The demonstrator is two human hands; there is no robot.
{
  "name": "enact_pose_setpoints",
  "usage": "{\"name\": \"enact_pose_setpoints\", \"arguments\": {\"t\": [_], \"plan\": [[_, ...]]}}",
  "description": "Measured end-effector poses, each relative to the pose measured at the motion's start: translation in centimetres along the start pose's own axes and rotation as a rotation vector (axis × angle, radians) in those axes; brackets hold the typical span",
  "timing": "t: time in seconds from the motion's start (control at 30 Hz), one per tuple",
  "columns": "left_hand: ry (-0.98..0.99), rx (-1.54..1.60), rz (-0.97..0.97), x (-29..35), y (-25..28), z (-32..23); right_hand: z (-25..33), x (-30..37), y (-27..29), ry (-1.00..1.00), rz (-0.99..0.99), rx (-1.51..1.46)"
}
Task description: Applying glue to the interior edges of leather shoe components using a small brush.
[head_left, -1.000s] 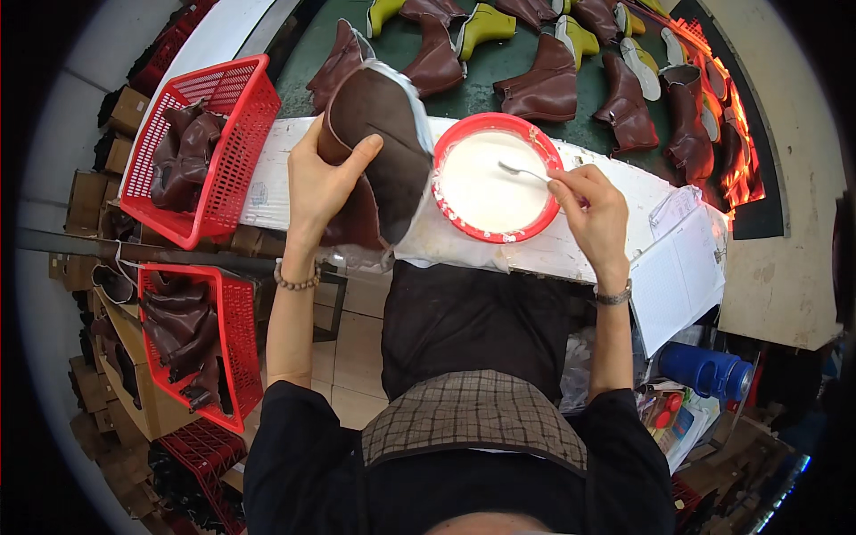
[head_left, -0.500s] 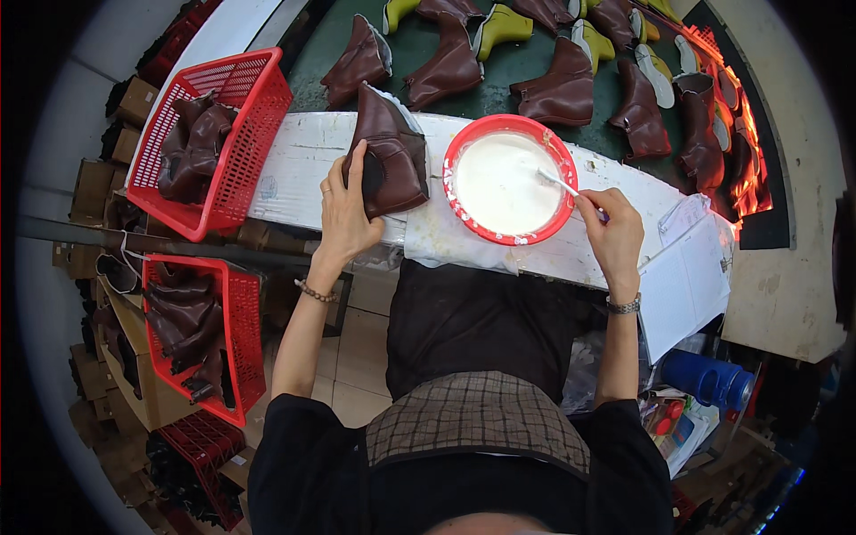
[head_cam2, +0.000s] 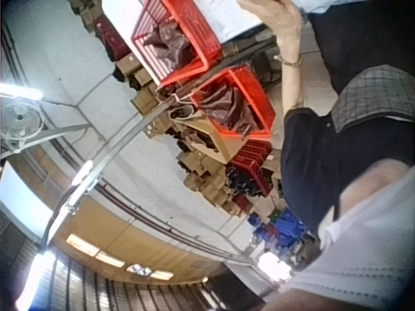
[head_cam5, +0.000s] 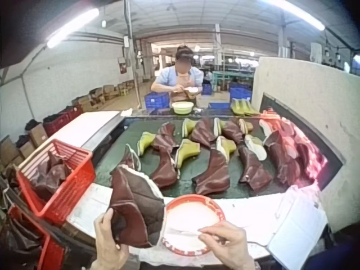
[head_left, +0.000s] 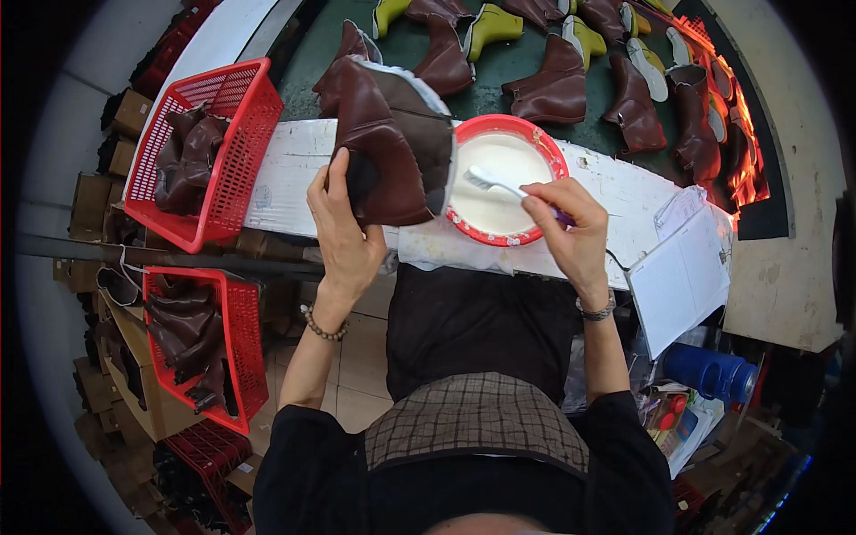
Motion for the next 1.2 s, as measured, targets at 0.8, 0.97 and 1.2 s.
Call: {"name": "enact_pose_setpoints", "arguments": {"t": [0.8, 0.97, 1.2], "plan": [[-0.273, 0.019, -0.34, -2.4, -2.4, -1.6, 3.7, -0.4, 1.7, 0.155, 0.11, 0.062], [-0.141, 0.022, -0.183, -2.3, -2.1, -0.5, 0.8, -0.8, 2.5, -0.086, 0.12, 0.046], [0.73, 1.227, 0.164, 0.5, 2.0, 7.1, -2.5, -1.7, 4.4, 0.026, 0.167, 0.683]]}}
Point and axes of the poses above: each hand's wrist, its own x-axis away from the middle knuckle, its own y-axis out of the back of the hand, z = x × y, the point moved 2 cm from there along -x, towards the middle knuckle, and after that the axes turned 6 degrees about y, right-handed, at the moved point
